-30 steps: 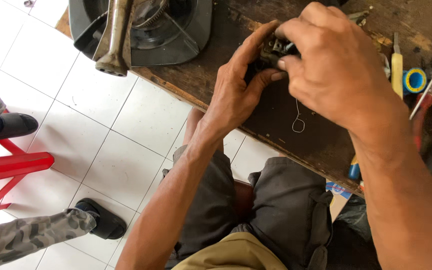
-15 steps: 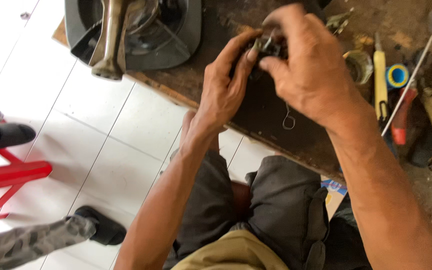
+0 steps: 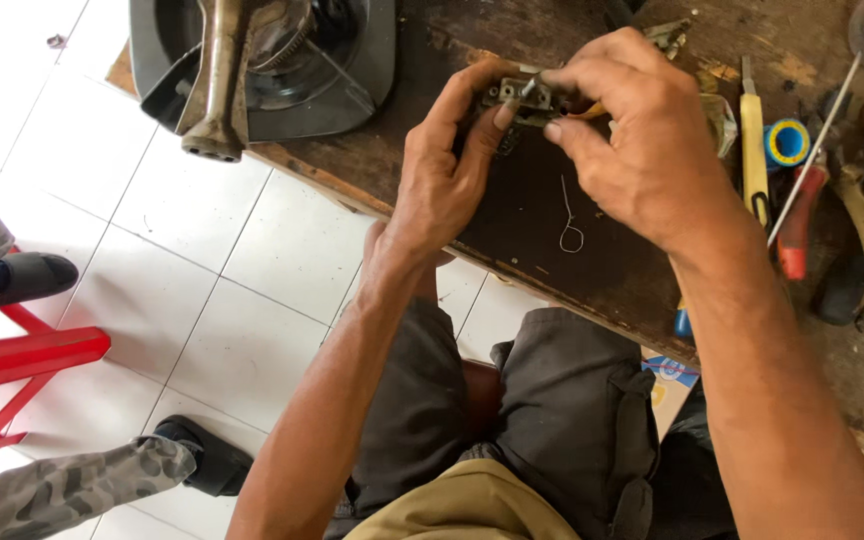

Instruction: The person disassembles a small mechanical component on a workbench, using a screwdriver to remove screws and separate parts. They then reassemble the component by hand, aligning and fitting the pieces together.

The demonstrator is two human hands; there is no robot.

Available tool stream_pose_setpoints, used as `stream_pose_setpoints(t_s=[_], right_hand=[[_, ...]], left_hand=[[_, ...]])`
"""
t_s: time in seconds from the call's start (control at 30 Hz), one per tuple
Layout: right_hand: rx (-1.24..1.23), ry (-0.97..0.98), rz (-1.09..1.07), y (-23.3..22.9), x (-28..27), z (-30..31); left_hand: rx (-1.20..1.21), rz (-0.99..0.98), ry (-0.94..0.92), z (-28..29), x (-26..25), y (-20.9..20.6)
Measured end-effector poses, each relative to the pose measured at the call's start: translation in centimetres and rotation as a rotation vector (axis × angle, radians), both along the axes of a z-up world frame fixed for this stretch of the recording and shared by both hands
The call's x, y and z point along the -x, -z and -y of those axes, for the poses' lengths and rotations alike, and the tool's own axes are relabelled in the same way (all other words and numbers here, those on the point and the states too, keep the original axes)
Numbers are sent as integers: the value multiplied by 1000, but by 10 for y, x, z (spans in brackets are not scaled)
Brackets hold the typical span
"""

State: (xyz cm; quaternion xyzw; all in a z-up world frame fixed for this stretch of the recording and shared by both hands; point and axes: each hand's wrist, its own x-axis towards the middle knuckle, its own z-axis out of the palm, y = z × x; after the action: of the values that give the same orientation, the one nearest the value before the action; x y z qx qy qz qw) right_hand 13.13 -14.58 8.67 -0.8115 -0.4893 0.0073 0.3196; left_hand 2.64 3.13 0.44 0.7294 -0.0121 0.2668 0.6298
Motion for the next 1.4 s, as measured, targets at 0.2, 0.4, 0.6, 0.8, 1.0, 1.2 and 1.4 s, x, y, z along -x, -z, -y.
stream_pose_setpoints(t_s=[0.2,0.4,0.6,0.8,1.0,1.2,1.4], right_hand=[[0,-16,7,1,0,5],[78,-18,61,-1,-7,10],[11,-60,270,-18,-10,-9],[158,-63,401,-14,-17,-15],[219,-18,429,-2,-16,-21],[201,-8,402,-2,-14,-21],[373,-55,545,-22,-15,-19]], left_hand=[[-32,-8,36,1,2,-8],[26,-28,-7,2,-5,8],[-78,-53,-94,0,-9,18],[-31,-32,-28,1,-3,5],[-31,-34,-50,1,-5,12],[-72,-19,-45,0,-5,8],[-63,-15,-42,-1,-5,8]])
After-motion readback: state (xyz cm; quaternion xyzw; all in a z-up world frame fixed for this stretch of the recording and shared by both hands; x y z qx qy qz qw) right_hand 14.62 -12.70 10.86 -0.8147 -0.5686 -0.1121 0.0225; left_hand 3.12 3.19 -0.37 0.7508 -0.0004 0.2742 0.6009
